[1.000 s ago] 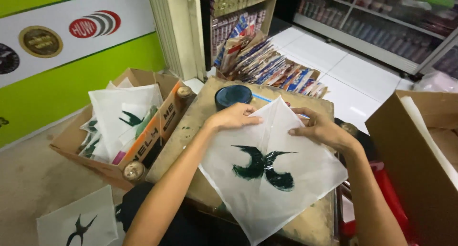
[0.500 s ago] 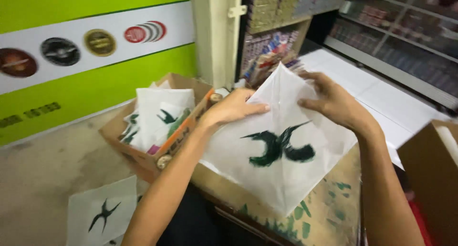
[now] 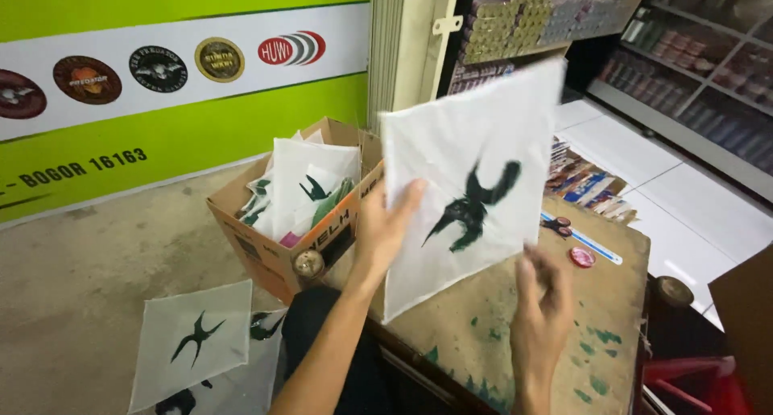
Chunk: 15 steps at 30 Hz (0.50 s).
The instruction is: Painting a black graphic design onto a white kite using a brush and ink in a workshop setting.
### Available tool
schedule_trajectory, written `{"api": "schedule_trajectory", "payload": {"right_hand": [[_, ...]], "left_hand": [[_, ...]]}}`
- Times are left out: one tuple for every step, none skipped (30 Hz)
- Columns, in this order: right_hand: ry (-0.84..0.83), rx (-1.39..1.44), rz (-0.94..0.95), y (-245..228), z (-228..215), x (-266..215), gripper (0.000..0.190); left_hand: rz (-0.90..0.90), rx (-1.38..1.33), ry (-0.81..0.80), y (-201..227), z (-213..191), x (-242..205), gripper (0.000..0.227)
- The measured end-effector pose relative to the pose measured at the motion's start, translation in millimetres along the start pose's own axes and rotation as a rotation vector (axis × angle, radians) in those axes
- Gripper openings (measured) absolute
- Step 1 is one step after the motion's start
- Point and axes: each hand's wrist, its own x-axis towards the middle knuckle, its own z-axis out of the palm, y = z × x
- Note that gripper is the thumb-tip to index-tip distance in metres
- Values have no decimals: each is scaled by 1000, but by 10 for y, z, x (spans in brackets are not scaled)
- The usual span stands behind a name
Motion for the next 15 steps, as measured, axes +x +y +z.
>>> {"api": "schedule_trajectory", "payload": {"right_hand": [[104, 94, 368, 101, 28, -187, 23], [208, 188, 736, 197, 49, -374, 30], [208, 200, 729, 48, 99, -311, 30], [126, 326, 962, -100, 138, -252, 35], [43, 445, 1206, -252, 129, -262, 54], [49, 450, 1213, -179, 178, -230, 54], [-40, 624, 1125, -100, 191, -225, 64], [-128, 794, 1028, -22, 207, -214, 75], [-118, 795, 1024, 84, 218, -244, 75], [-87, 887, 1052, 182, 232, -277, 57], [-69, 982, 1074, 290, 255, -304, 40], [-71, 985, 1065, 350, 310, -312, 40], [-83, 978, 1071, 394, 353, -383, 44], [-96, 970, 1076, 436, 402, -454, 49], [-104, 970, 1080, 588, 476, -601, 49]], "left_hand": [[-57, -93, 67, 23, -26, -85, 48], [-113, -186, 135, 51, -52, -175, 51], [-100, -184, 140, 7, -58, -187, 51], [-112, -249, 181, -39, -60, -202, 47], [-138, -309, 212, -112, -47, -272, 42], [-139, -301, 206, -118, -61, -294, 42], [-195, -373, 226, -135, -50, -331, 44], [-251, -443, 248, -146, -41, -361, 46], [-248, -443, 238, -184, -21, -360, 46], [-189, -492, 263, -220, -11, -361, 45], [-123, -545, 298, -264, -6, -371, 44], [-115, -549, 298, -262, 50, -323, 44], [-178, -573, 351, -287, 83, -318, 48], [-241, -596, 403, -314, 112, -307, 53], [-242, -595, 412, -303, 168, -326, 53]]}}
